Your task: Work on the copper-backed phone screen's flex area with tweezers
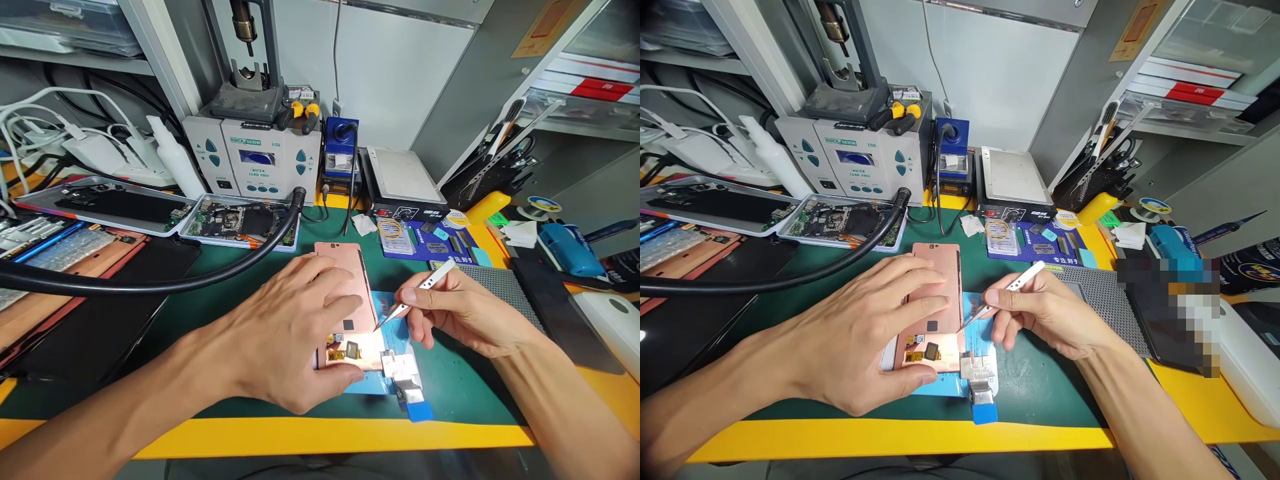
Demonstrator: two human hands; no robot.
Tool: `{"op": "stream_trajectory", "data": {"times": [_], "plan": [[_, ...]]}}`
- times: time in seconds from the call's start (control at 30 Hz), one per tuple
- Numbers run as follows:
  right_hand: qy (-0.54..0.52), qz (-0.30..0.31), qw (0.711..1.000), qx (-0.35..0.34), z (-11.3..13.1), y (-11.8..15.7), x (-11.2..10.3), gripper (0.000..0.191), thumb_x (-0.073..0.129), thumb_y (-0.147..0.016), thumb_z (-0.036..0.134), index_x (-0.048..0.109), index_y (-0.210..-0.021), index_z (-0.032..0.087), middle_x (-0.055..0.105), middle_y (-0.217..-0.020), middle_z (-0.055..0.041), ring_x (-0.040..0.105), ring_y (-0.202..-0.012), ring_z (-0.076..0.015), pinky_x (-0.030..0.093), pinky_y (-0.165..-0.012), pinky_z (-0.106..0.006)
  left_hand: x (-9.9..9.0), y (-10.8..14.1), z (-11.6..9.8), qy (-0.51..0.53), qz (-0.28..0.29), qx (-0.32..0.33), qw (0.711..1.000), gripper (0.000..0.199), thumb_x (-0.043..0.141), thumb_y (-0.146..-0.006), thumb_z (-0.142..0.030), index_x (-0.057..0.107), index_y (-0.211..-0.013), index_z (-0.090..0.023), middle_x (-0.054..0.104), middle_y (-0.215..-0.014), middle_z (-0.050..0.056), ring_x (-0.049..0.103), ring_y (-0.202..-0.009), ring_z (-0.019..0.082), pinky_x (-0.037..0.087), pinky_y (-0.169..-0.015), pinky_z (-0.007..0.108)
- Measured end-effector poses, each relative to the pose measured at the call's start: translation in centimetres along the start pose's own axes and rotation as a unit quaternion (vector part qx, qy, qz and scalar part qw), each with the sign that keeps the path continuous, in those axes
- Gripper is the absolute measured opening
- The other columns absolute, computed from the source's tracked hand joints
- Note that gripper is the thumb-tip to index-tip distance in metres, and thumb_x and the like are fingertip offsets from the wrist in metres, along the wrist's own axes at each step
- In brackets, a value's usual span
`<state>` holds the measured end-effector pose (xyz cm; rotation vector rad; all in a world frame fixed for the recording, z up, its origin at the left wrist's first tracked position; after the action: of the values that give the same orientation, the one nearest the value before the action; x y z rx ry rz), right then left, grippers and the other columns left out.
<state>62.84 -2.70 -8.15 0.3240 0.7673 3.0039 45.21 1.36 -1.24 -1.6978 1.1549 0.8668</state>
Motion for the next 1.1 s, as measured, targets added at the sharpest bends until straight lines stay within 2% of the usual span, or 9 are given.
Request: {"op": "stream_trajectory", "data": {"times": [0.23, 0.4, 0.73, 0.93, 1.1], "plan": [[-0.002, -0.017, 1.0, 0.003, 0.07, 0.05, 0.0, 0.026, 0.097, -0.077, 0.035, 0.084, -0.075, 0.013, 0.079, -0.058, -0.0103, 0.073, -0.045, -0.017, 0.063, -0.048, -0.022, 0.01, -0.1, -0.05, 0.004, -0.002, 0.0, 1.0, 0.04, 0.068, -0.093, -0.047, 0.069, -0.114, -0.013, 0.065, -0.125, 0.014, 0.053, -0.128, 0.036, 0.042, -0.116, 0.053], [-0.003, -0.015, 1.0, 0.003, 0.03, 0.06, -0.05, 0.025, 0.097, -0.077, 0.034, 0.084, -0.076, 0.012, 0.081, -0.061, -0.011, 0.074, -0.047, -0.0171, 0.064, -0.05, -0.022, 0.12, -0.03, 0.05, 0.003, 0.004, -0.006, 1.0, 0.044, 0.066, -0.094, -0.048, 0.069, -0.119, -0.013, 0.065, -0.128, 0.014, 0.052, -0.133, 0.037, 0.042, -0.116, 0.054], [-0.001, -0.009, 1.0, 0.01, 0.11, 0.25, 0.19, 0.03, 0.097, -0.077, 0.037, 0.083, -0.071, 0.011, 0.08, -0.06, -0.0126, 0.074, -0.046, -0.0186, 0.064, -0.049, -0.023, 0.11, -0.1, 0.04, 0.004, -0.004, -0.001, 1.0, 0.043, 0.068, -0.092, -0.047, 0.07, -0.118, -0.013, 0.066, -0.126, 0.015, 0.054, -0.126, 0.037, 0.043, -0.115, 0.056], [0.003, -0.007, 1.0, 0.001, 0.18, 0.27, 0.0, 0.027, 0.095, -0.08, 0.037, 0.084, -0.077, 0.013, 0.082, -0.064, -0.0126, 0.077, -0.05, -0.0191, 0.065, -0.053, -0.023, 0.04, 0.02, -0.02, 0.003, -0.002, 0.002, 1.0, 0.043, 0.068, -0.093, -0.047, 0.07, -0.118, -0.012, 0.066, -0.126, 0.015, 0.053, -0.127, 0.037, 0.043, -0.115, 0.054], [0.011, -0.007, 1.0, -0.007, 0.14, 0.37, -0.22, 0.026, 0.095, -0.08, 0.037, 0.084, -0.08, 0.014, 0.082, -0.064, -0.0116, 0.077, -0.052, -0.0187, 0.065, -0.055, -0.024, -0.02, -0.02, -0.1, 0.002, -0.005, -0.007, 1.0, 0.04, 0.069, -0.092, -0.046, 0.071, -0.113, -0.013, 0.066, -0.125, 0.013, 0.054, -0.12, 0.033, 0.042, -0.113, 0.052]]}}
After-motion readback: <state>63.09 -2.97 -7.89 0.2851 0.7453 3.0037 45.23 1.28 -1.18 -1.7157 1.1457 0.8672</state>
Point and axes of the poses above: each hand's wrist, its own y-axis away from the middle knuckle, its own x-axis out of the palm, z = x × y, the point moved 9 cm from there along -y, towards the middle knuckle
